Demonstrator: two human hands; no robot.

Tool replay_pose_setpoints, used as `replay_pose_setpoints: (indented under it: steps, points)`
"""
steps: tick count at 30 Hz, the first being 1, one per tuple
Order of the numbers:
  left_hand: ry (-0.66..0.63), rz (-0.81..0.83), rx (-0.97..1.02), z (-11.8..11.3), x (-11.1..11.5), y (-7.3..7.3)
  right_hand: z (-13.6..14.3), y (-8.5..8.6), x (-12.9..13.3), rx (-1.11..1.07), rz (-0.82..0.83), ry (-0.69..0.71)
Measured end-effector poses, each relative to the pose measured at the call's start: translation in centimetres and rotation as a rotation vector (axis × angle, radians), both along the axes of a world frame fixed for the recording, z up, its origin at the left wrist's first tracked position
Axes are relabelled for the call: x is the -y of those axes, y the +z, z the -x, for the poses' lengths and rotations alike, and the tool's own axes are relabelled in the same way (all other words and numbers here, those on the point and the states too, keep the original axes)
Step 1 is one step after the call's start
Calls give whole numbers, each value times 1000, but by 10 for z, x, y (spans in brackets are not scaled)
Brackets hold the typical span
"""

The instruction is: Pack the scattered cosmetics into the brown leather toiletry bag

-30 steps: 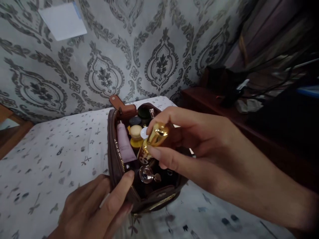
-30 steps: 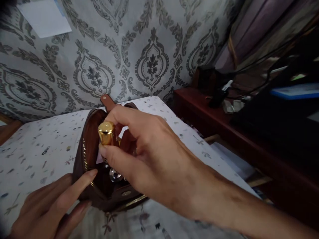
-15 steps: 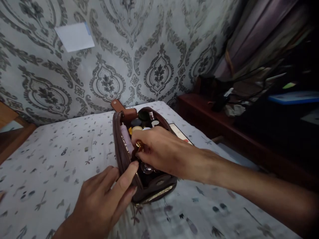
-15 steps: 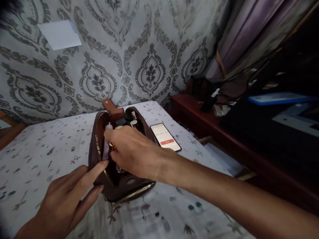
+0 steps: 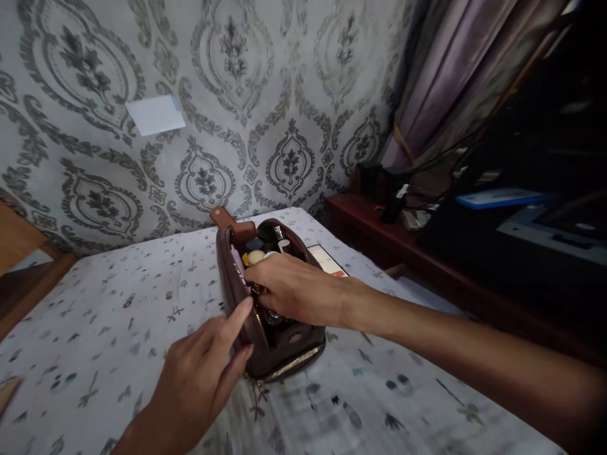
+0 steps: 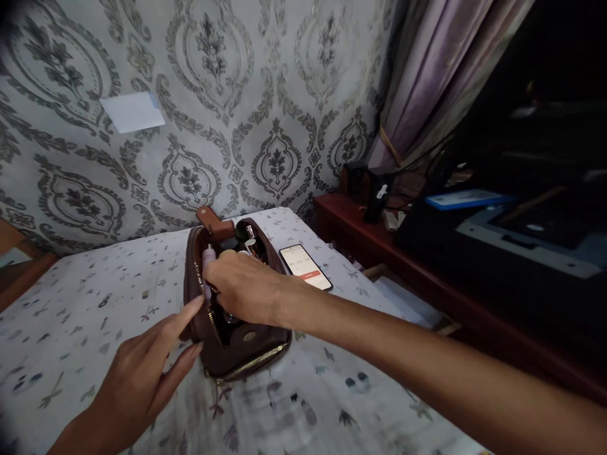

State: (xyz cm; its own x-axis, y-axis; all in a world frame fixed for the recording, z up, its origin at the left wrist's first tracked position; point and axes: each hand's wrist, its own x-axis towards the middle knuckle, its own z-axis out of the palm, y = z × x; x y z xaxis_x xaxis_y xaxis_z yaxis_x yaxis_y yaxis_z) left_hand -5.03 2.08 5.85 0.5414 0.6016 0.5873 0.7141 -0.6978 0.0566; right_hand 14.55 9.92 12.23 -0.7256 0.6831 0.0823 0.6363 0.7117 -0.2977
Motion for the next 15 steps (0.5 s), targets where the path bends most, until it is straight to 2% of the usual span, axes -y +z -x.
replay_pose_setpoints:
  steps: [9, 12, 15]
  points:
    - [81, 133, 107, 8, 16, -13, -1, 9, 6, 3, 16, 30]
    - [77, 165, 95, 9, 19, -13, -1, 15, 8, 45, 27, 33]
    - [74, 178, 88, 9, 21, -10, 2, 16, 9, 133, -8, -23]
